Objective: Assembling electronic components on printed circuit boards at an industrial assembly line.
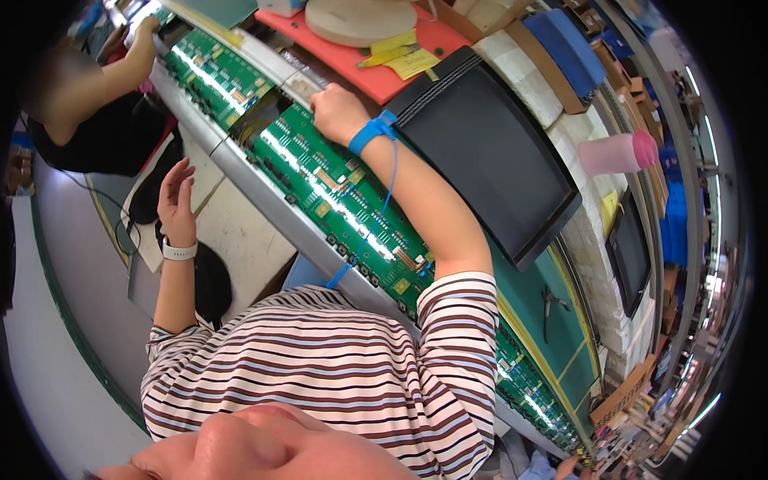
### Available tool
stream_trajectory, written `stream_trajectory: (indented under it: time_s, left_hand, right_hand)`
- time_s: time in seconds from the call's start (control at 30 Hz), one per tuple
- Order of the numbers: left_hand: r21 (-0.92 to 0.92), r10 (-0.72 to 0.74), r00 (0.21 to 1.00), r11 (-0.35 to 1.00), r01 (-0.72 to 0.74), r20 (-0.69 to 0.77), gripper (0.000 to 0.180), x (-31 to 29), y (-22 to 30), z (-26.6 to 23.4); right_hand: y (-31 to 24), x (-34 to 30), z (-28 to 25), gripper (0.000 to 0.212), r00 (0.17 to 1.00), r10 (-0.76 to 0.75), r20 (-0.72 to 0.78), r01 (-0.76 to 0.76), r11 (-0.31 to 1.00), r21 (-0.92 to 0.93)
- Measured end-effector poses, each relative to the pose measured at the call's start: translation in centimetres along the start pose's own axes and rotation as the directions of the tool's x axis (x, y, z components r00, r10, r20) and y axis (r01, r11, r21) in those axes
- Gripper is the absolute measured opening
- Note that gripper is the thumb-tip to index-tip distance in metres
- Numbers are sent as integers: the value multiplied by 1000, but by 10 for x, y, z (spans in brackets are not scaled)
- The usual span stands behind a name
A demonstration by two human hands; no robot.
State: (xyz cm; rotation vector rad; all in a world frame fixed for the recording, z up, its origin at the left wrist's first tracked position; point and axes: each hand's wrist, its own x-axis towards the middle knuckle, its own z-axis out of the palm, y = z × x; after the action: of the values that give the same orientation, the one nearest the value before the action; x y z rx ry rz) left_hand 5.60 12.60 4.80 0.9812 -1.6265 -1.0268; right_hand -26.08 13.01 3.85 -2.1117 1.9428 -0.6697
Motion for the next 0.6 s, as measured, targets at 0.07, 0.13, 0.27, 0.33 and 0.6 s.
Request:
stream_trajectory:
  time_s: [0.07,0.13,0.27,0.33,0.6]
  left_hand:
    - [130,13,997,992,-4,-71,28,-16,-28,-36]
    - [348,-2,995,937,38,-103,27,-38,-62,-86]
    - [760,-13,996,645,75,-86,22,-83,-100,-160]
    - [820,-6,996,568,-67,85,22,-101,-116,-175]
    - [814,-91,983,575,-79,160,32,-129,-95,-154]
  right_hand:
    - [0,1,-1,18,1000,-31,-5,30,999,-9]
    - [-3,-1,0,17,1000,-26,-14,26,999,-23]
    - [-1,-2,-2,17,990,-123,-63,117,989,-87]
    - [0,-6,-8,15,993,-105,-60,103,994,-31]
    - [-16,-8,-9,17,990,63,123,-79,988,134]
